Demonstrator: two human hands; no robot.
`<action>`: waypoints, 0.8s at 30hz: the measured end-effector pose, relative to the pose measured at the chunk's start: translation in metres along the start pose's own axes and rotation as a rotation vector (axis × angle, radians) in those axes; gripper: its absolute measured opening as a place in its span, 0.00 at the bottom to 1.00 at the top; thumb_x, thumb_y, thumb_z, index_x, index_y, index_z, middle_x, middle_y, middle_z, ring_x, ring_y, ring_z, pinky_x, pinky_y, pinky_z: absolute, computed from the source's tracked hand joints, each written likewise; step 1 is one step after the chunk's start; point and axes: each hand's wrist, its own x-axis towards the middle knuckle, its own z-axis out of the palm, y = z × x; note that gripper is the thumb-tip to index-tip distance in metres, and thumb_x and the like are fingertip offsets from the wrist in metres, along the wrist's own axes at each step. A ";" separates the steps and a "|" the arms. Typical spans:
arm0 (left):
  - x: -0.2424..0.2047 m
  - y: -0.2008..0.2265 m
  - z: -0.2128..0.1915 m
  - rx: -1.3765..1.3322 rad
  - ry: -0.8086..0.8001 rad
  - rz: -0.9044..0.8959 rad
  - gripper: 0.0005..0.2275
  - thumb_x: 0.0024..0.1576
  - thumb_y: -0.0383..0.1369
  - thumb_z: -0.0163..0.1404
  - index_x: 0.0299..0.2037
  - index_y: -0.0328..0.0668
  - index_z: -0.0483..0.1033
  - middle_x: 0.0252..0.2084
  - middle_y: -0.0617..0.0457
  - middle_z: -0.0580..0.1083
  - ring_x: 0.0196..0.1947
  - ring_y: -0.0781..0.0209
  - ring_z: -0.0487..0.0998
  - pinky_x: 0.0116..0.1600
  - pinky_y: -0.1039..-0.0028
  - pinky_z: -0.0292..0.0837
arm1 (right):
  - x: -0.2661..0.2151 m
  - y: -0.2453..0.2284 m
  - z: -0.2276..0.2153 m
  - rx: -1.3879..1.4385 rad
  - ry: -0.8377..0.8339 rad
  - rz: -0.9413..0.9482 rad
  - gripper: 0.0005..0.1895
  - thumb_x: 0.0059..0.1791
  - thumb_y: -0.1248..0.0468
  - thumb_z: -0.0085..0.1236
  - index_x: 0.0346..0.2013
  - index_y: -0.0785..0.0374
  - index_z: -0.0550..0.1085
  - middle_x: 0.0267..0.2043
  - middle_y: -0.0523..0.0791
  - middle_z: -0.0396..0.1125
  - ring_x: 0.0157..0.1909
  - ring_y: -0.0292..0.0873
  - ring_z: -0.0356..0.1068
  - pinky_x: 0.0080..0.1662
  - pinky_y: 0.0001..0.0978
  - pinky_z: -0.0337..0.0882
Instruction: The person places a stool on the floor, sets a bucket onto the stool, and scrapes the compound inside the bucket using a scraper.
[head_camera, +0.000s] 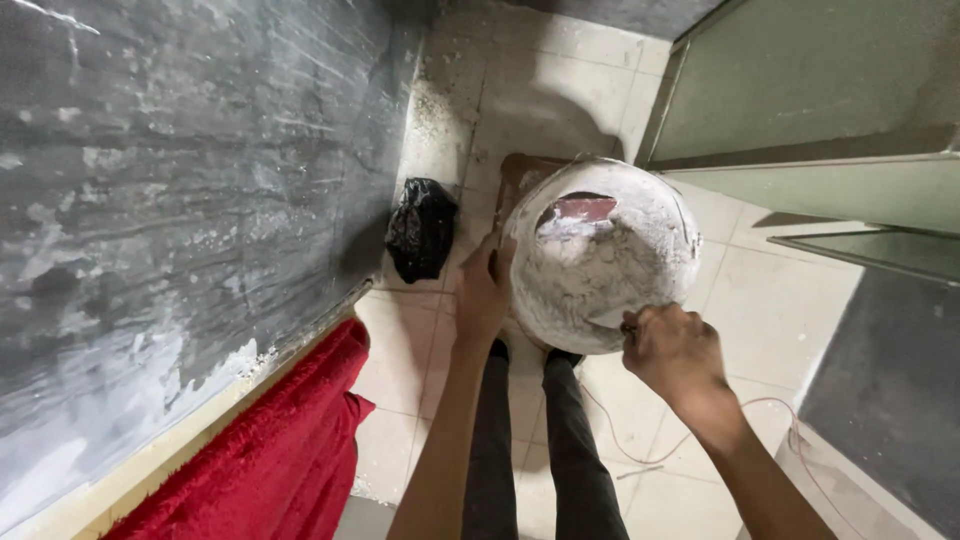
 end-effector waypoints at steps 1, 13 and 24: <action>0.004 0.001 -0.002 -0.059 -0.028 0.014 0.16 0.71 0.42 0.47 0.54 0.33 0.75 0.29 0.44 0.73 0.26 0.54 0.70 0.36 0.64 0.71 | 0.002 -0.004 0.001 0.000 -0.001 0.021 0.18 0.57 0.52 0.51 0.34 0.58 0.81 0.37 0.52 0.75 0.40 0.54 0.78 0.45 0.43 0.80; -0.028 -0.006 0.003 -0.020 -0.058 -0.241 0.21 0.64 0.41 0.48 0.64 0.37 0.72 0.24 0.51 0.72 0.20 0.62 0.72 0.34 0.72 0.70 | -0.009 -0.014 -0.015 0.133 -0.005 -0.026 0.13 0.50 0.56 0.53 0.44 0.55 0.81 0.34 0.55 0.74 0.37 0.58 0.77 0.43 0.48 0.79; -0.033 -0.011 0.011 0.180 0.133 0.046 0.12 0.66 0.38 0.50 0.45 0.34 0.77 0.21 0.48 0.71 0.21 0.53 0.70 0.42 0.63 0.69 | 0.013 -0.005 0.011 -0.009 -0.024 -0.045 0.14 0.51 0.54 0.50 0.38 0.55 0.81 0.38 0.55 0.73 0.42 0.57 0.77 0.44 0.49 0.79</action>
